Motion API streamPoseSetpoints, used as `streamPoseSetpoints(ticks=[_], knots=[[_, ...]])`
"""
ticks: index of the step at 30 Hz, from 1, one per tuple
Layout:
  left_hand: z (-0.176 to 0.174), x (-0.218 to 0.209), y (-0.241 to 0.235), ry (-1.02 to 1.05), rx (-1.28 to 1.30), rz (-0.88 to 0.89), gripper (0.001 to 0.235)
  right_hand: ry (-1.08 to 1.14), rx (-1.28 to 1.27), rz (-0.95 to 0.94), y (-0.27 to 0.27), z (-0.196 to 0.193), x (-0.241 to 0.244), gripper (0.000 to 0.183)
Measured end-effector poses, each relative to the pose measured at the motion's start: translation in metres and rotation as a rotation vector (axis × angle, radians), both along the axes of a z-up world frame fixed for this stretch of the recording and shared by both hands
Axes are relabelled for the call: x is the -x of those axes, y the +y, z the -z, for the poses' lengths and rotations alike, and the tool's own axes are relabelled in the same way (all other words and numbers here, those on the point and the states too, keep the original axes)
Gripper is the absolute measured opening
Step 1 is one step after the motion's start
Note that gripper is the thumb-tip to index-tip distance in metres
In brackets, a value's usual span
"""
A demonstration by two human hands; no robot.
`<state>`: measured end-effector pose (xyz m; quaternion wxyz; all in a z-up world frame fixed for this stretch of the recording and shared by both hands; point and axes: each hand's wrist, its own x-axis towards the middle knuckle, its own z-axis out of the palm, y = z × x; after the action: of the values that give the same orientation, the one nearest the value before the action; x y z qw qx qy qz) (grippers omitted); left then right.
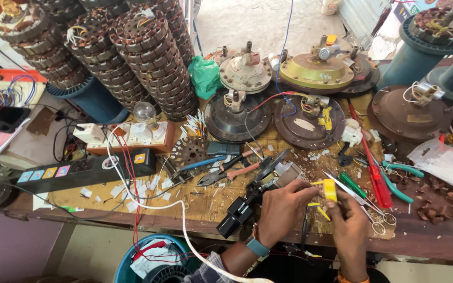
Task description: The person works at a cluttered workbench, using scissors to cut yellow electrical tape and wrapping it around wires connected to a motor assembly. They repeatedly cut and apply tape to different wire sections, handling the motor and wires throughout the process.
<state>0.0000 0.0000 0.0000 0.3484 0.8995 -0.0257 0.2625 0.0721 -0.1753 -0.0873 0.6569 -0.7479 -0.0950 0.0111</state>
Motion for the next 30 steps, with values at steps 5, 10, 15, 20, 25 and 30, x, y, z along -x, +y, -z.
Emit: streamPoseSetpoints(ticks=[5, 10, 15, 20, 25, 30], knots=[[-0.022, 0.000, 0.000, 0.016, 0.050, 0.048, 0.054, 0.028, 0.092, -0.047, 0.006, -0.001, 0.004, 0.035], [-0.043, -0.001, 0.000, 0.117, 0.004, 0.055, 0.056, 0.059, 0.143, -0.041, 0.006, -0.010, 0.006, 0.038], [-0.046, -0.003, 0.001, 0.163, 0.010, 0.039, 0.040, -0.087, 0.245, -0.116, -0.005, -0.022, -0.001, 0.041], [-0.038, -0.008, 0.004, 0.115, 0.043, 0.021, 0.017, -0.224, 0.290, -0.221, -0.017, -0.026, -0.013, 0.041], [-0.033, -0.013, 0.002, 0.126, 0.004, 0.009, 0.015, -0.210, 0.372, -0.276, -0.028, -0.026, -0.021, 0.039], [-0.025, -0.011, -0.002, 0.073, -0.048, -0.014, 0.013, -0.298, 0.419, -0.295, -0.023, -0.024, -0.011, 0.027]])
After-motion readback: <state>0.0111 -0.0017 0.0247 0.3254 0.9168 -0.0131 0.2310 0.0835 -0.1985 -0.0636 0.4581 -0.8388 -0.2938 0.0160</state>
